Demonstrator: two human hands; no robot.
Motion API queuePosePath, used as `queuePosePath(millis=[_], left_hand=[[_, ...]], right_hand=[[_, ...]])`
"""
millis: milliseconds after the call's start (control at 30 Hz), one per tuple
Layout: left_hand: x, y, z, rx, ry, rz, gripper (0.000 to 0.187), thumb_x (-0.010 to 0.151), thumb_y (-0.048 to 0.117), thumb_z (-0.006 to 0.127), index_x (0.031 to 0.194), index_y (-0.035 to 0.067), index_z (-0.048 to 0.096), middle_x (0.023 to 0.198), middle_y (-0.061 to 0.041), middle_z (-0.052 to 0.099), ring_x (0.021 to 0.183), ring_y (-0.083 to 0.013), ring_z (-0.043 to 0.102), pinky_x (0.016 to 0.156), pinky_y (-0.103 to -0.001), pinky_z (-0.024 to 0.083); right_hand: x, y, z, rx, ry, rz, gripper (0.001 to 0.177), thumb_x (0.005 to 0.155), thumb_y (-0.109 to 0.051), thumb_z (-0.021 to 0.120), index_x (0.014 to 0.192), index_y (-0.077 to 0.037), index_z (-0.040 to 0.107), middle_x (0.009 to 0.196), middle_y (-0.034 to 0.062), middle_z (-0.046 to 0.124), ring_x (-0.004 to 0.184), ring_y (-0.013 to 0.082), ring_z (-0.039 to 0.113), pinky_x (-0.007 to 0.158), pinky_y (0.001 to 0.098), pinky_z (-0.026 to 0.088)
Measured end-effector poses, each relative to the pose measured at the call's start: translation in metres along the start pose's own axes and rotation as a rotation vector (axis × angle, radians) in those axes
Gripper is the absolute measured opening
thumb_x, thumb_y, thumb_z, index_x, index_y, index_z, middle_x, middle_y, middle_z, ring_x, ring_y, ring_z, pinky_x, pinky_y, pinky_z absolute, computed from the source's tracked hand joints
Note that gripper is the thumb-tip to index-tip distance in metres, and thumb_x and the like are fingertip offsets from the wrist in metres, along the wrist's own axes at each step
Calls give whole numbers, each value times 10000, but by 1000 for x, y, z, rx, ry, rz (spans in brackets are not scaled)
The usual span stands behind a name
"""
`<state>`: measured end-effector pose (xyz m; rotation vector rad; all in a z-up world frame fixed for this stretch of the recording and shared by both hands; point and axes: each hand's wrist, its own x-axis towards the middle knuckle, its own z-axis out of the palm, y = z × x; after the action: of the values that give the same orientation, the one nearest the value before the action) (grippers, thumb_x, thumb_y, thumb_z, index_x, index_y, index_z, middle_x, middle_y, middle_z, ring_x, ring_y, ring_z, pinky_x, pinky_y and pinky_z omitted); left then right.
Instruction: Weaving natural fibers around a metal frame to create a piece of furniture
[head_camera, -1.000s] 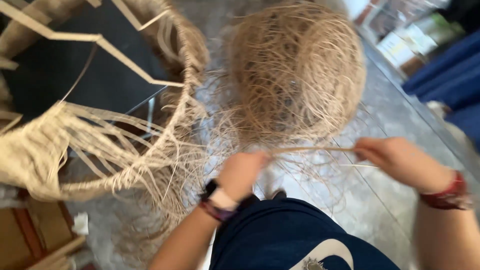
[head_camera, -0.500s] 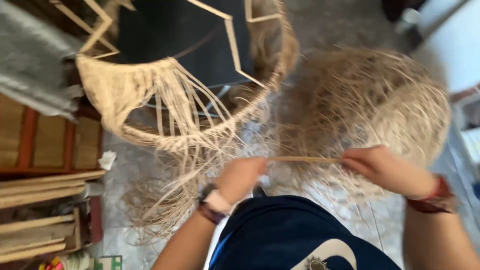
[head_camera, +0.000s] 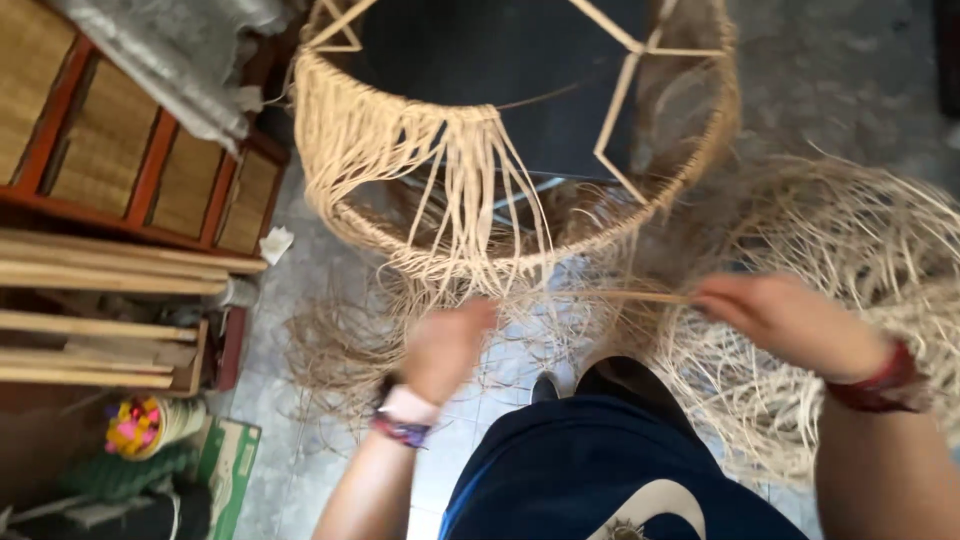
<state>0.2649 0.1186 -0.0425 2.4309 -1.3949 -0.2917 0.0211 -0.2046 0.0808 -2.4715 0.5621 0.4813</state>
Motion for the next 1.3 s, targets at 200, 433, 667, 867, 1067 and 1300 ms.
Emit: queuePosePath(millis=[200, 433, 667, 867, 1067, 1300], left_hand=[[14, 43, -57, -473, -336, -114, 688, 906, 521, 598, 1453, 136, 441, 1405, -65, 572, 1127, -275, 666, 887, -449, 546], [46, 57, -38, -557, 16, -171, 240, 983, 346, 562, 987, 136, 679, 841, -149, 756, 869, -439, 719, 665, -557, 586], [97, 76, -76, -489, -87, -170, 449, 957, 355, 609, 1301, 78, 526, 1026, -260, 736, 993, -474, 703, 848, -577, 556], [134, 86, -21, -489, 208, -138, 199, 1028, 301, 498, 1081, 142, 606, 782, -93, 710, 755, -337, 730, 685, -354, 569], [138, 69, -5, -268, -100, -457, 302, 1000, 475, 476, 1098, 271, 676, 976, -146, 738, 887, -473, 703, 753, -552, 570], [185, 116, 26, -163, 181, -391, 155, 1001, 350, 515, 1087, 294, 632, 750, 5, 742, 647, -280, 739, 551, -411, 571]], right_hand=[[71, -44, -2, -183, -187, -157, 228, 982, -415, 516, 1063, -391, 727, 815, -160, 805, 679, 65, 739, 713, 256, 598], [125, -39, -42, -231, -221, -341, 296, 985, -394, 502, 1180, -271, 689, 1013, 117, 802, 986, 360, 736, 863, 532, 581], [183, -8, -64, -140, -293, -347, 335, 1023, -297, 473, 1219, -214, 732, 973, 40, 842, 930, 211, 803, 918, 362, 609], [220, 12, -86, -195, -268, -560, 277, 983, -299, 534, 1173, -224, 720, 873, 33, 833, 905, 267, 785, 814, 427, 619], [246, 20, -94, -175, -331, -595, 259, 965, -228, 545, 1125, -174, 742, 903, 86, 832, 925, 288, 789, 837, 421, 618], [270, 18, -94, -148, -415, -716, 317, 975, -132, 549, 1253, -120, 701, 963, 107, 820, 951, 276, 786, 864, 417, 629]])
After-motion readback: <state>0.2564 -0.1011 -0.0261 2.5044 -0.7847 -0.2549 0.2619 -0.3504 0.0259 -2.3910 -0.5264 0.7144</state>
